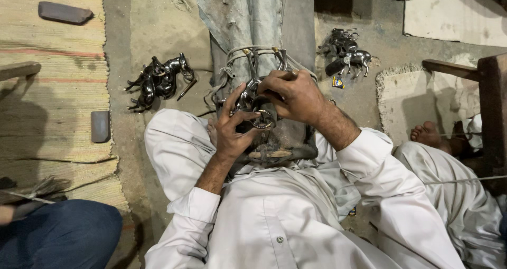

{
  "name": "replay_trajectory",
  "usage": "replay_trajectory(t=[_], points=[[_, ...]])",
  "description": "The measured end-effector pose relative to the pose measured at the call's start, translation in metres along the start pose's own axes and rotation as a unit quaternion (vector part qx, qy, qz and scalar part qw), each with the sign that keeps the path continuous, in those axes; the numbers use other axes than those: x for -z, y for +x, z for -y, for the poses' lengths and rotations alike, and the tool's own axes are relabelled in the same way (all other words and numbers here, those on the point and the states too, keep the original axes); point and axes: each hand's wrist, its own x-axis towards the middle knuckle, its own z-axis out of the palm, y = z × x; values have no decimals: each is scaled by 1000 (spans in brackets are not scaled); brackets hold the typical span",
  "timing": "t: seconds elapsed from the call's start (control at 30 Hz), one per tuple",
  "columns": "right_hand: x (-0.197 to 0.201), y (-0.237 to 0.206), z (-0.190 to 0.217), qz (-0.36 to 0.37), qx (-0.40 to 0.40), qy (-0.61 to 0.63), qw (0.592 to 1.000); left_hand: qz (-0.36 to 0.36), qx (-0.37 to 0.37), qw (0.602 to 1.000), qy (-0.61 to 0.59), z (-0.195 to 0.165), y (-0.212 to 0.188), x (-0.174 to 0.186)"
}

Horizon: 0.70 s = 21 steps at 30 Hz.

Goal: The person sits cross-legged on the floor and uses a small hand tool to engrave and finish details on silver-colored metal animal figurines, holding each figure steady with one hand while working the tool with the other, and sets finished pieces on the cloth-covered form beside them.

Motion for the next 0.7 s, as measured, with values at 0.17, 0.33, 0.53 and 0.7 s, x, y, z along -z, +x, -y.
replay_trajectory(t=[0.17, 0.33, 0.53, 0.7], points=[[-9, 1, 7, -66, -24, 58, 996, 3, 0, 1000, -3, 0, 1, 0], [-17, 3, 13, -80, -55, 22, 995, -2, 1, 1000, -12, 0, 1, 1], [-9, 3, 8, -43, -21, 0, 999, -2, 5, 1000, -7, 0, 1, 1], [-7, 1, 5, 1, -18, -31, 999, 1, 15, 1000, -5, 1, 0, 1]])
